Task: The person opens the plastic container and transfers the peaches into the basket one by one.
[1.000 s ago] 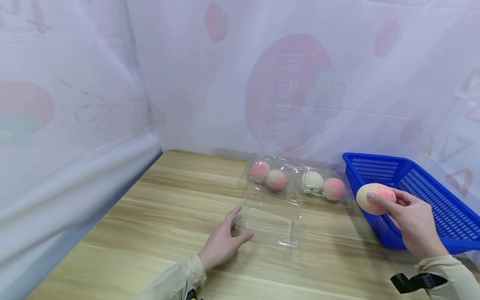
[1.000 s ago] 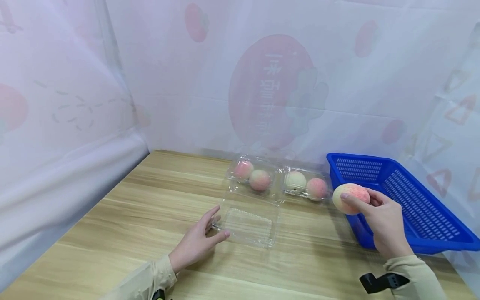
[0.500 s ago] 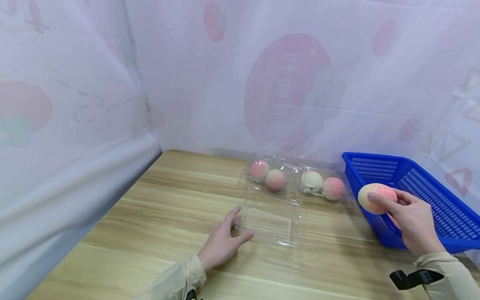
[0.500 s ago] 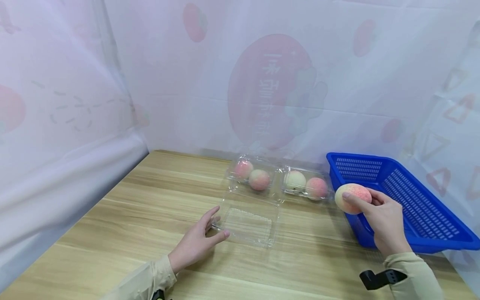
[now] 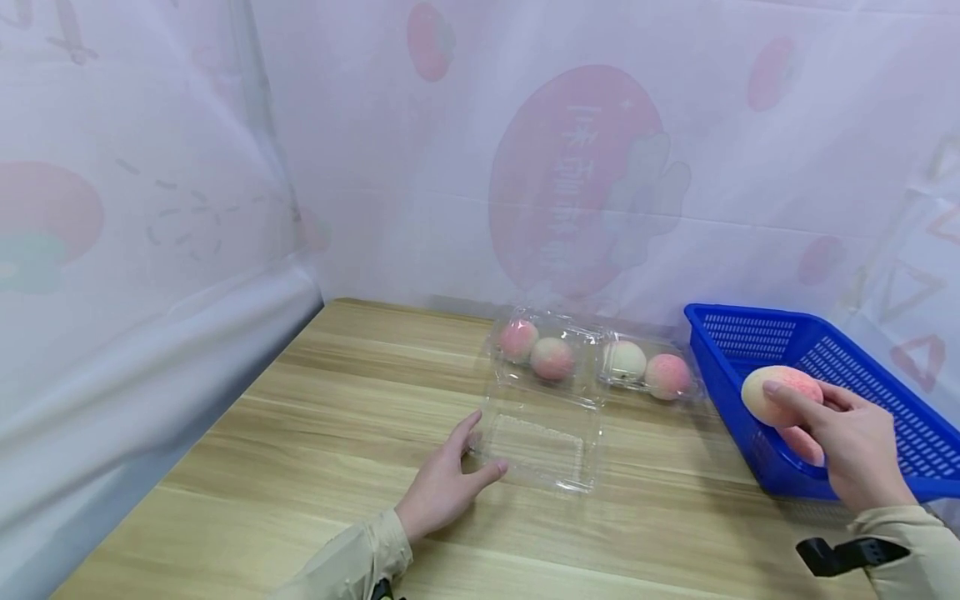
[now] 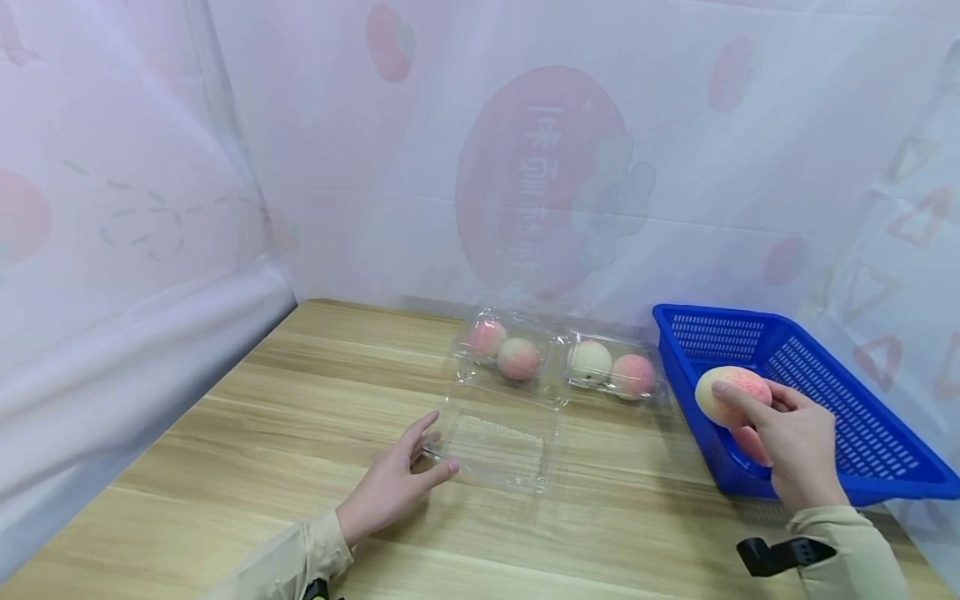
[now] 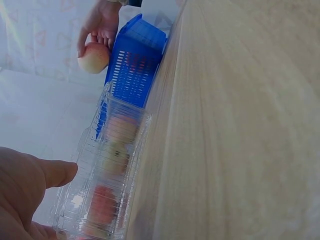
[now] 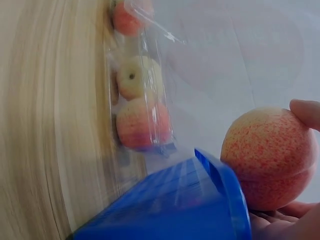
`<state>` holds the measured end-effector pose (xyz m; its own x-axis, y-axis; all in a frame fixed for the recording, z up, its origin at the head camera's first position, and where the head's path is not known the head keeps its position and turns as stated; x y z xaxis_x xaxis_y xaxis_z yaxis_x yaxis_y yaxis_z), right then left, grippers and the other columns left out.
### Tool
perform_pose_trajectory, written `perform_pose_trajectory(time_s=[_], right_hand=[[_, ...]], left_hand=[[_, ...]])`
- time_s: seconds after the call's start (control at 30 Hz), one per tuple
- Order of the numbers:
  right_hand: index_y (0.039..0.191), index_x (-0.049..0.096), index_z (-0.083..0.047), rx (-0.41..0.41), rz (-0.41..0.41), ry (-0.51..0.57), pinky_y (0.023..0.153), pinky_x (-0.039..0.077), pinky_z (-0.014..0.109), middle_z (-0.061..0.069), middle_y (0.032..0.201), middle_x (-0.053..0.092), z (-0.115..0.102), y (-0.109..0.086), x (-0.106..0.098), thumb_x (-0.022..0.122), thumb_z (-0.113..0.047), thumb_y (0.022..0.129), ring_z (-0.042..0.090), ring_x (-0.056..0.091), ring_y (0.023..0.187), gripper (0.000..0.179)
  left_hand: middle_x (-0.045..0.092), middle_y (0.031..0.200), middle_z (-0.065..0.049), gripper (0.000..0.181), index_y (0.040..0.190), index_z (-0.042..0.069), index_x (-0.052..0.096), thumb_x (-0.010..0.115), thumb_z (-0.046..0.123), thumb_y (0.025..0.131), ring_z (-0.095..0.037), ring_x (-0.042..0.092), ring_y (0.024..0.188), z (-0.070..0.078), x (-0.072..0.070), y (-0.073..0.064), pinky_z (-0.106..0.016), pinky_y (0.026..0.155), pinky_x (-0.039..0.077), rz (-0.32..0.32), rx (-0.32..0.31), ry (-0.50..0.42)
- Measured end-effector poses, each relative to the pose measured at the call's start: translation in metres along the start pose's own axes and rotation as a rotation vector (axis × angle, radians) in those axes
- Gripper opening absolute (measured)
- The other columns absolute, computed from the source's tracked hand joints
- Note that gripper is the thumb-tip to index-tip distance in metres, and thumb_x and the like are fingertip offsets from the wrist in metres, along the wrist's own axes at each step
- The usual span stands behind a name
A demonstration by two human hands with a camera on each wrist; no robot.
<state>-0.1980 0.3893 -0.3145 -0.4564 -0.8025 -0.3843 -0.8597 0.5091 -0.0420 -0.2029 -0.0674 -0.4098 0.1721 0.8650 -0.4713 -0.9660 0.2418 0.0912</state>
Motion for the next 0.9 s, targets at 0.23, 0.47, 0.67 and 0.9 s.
perform_pose_trajectory(time_s=[0.23, 0.47, 0.67, 0.9], right_hand=[[0.147, 0.039, 0.003, 0.043, 0.052, -0.128, 0.100, 0.036, 0.056, -0.002, 0.101, 0.057, 0.003, 0.005, -0.013, 0.074, -0.060, 0.078, 0.027, 0.048, 0.102, 0.100], [0.147, 0.032, 0.011, 0.072, 0.016, -0.209, 0.072, 0.050, 0.037, 0.037, 0.141, 0.036, 0.003, 0.005, -0.021, 0.064, -0.062, 0.085, 0.045, 0.043, 0.118, 0.101], [0.146, 0.033, 0.012, 0.091, 0.005, -0.262, 0.062, 0.044, 0.028, 0.036, 0.139, 0.038, 0.015, 0.009, -0.029, 0.066, -0.063, 0.083, 0.038, 0.046, 0.107, 0.103], [0.142, 0.027, 0.019, -0.046, -0.070, -0.362, 0.070, 0.047, 0.037, 0.041, 0.135, 0.036, 0.015, 0.011, -0.030, 0.066, -0.053, 0.089, 0.048, 0.043, 0.112, 0.098]], left_hand=[[0.048, 0.141, -0.025, 0.081, 0.155, 0.010, 0.027, 0.068, 0.042, 0.092, -0.041, 0.043, 0.131, 0.000, 0.000, 0.000, -0.059, 0.107, 0.031, -0.002, 0.003, 0.001], [0.047, 0.141, -0.026, 0.081, 0.154, 0.009, 0.027, 0.067, 0.042, 0.092, -0.041, 0.043, 0.130, 0.001, 0.000, -0.001, -0.060, 0.107, 0.031, -0.007, 0.010, 0.008], [0.048, 0.140, -0.026, 0.082, 0.154, 0.008, 0.027, 0.067, 0.043, 0.092, -0.042, 0.043, 0.130, 0.001, 0.001, -0.001, -0.060, 0.107, 0.031, -0.007, 0.016, 0.012], [0.047, 0.142, -0.025, 0.082, 0.155, 0.010, 0.026, 0.067, 0.044, 0.092, -0.042, 0.042, 0.131, 0.001, 0.000, -0.001, -0.061, 0.107, 0.029, -0.009, 0.010, 0.010]])
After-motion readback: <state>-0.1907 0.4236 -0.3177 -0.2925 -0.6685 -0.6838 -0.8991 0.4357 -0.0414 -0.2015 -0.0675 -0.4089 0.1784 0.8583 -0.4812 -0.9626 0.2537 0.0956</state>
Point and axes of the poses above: each hand's wrist, its own y-axis towards the middle knuckle, its own x-axis out of the palm, z = x × y, the point moved 4 cm from there along y, towards the middle knuckle
